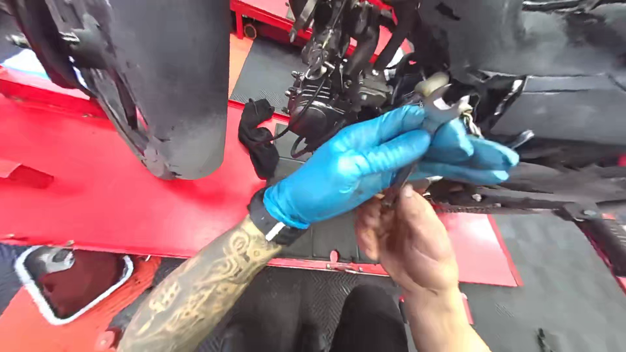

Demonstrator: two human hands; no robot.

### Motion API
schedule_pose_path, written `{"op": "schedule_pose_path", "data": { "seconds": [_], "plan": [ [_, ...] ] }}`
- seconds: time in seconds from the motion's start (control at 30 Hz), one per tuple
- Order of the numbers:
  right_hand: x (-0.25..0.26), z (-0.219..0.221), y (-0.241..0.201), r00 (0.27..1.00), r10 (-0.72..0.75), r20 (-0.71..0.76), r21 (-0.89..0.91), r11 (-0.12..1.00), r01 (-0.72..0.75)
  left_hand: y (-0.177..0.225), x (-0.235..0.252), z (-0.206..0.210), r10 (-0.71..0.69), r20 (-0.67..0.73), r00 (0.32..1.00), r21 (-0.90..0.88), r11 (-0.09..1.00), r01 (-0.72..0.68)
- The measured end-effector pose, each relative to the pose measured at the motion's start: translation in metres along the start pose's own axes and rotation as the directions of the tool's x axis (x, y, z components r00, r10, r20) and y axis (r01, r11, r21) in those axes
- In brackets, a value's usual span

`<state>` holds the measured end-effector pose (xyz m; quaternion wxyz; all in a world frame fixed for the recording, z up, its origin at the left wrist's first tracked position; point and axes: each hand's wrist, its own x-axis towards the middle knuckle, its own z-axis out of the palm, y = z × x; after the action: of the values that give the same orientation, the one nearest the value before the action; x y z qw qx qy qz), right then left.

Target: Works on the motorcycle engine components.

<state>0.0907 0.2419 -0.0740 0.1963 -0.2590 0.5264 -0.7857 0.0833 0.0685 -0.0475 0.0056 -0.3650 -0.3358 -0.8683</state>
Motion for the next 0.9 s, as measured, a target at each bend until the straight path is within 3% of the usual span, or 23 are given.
{"op": "schedule_pose_path", "data": {
  "seconds": [0.07,0.1,0.13,0.2,0.23,0.3,0.37,0.4,0.47,0.63,0.8,0.9],
  "plan": [
    [0.001,0.0,-0.004,0.993,0.116,0.017,0.215,0.97,-0.117,0.0,-0.011,-0.011,0.012,-0.001,1.0,-0.017,1.0,-0.012],
    [0.002,-0.002,-0.01,0.994,0.106,0.019,0.205,0.973,-0.107,0.002,-0.01,-0.016,0.008,-0.008,1.0,-0.02,1.0,-0.009],
    [0.005,-0.004,-0.018,0.998,0.06,0.023,0.127,0.99,-0.063,0.006,-0.003,-0.022,0.003,-0.017,1.0,0.021,1.0,-0.003],
    [0.013,-0.002,-0.038,0.992,-0.129,0.002,-0.194,0.973,0.127,0.019,0.015,-0.032,0.035,-0.096,0.995,0.295,0.955,-0.005],
    [0.018,-0.001,-0.047,0.965,-0.263,-0.004,-0.383,0.891,0.242,0.023,0.023,-0.035,0.127,-0.197,0.972,0.505,0.863,-0.01],
    [0.031,0.001,-0.055,0.84,-0.543,0.018,-0.713,0.582,0.391,0.02,0.031,-0.042,0.428,-0.36,0.829,0.797,0.603,0.035],
    [0.044,0.004,-0.05,0.73,-0.675,0.105,-0.911,0.228,0.343,0.007,0.024,-0.047,0.561,-0.413,0.717,0.877,0.458,0.146],
    [0.05,0.006,-0.045,0.709,-0.69,0.144,-0.951,0.1,0.291,-0.001,0.017,-0.046,0.552,-0.416,0.722,0.889,0.415,0.195],
    [0.063,0.009,-0.035,0.702,-0.688,0.182,-0.977,-0.044,0.21,-0.021,0.011,-0.046,0.543,-0.373,0.753,0.916,0.344,0.206],
    [0.097,0.019,-0.026,0.715,-0.672,0.191,-0.981,-0.098,0.17,-0.04,0.029,-0.059,0.52,-0.35,0.779,0.936,0.235,0.263],
    [0.113,0.029,-0.027,0.711,-0.687,0.15,-0.986,-0.046,0.163,-0.047,0.04,-0.068,0.605,-0.314,0.732,0.947,0.253,0.198],
    [0.113,0.034,-0.027,0.736,-0.666,0.122,-0.986,0.005,0.167,-0.049,0.037,-0.068,0.596,-0.329,0.732,0.932,0.331,0.149]
  ]
}}
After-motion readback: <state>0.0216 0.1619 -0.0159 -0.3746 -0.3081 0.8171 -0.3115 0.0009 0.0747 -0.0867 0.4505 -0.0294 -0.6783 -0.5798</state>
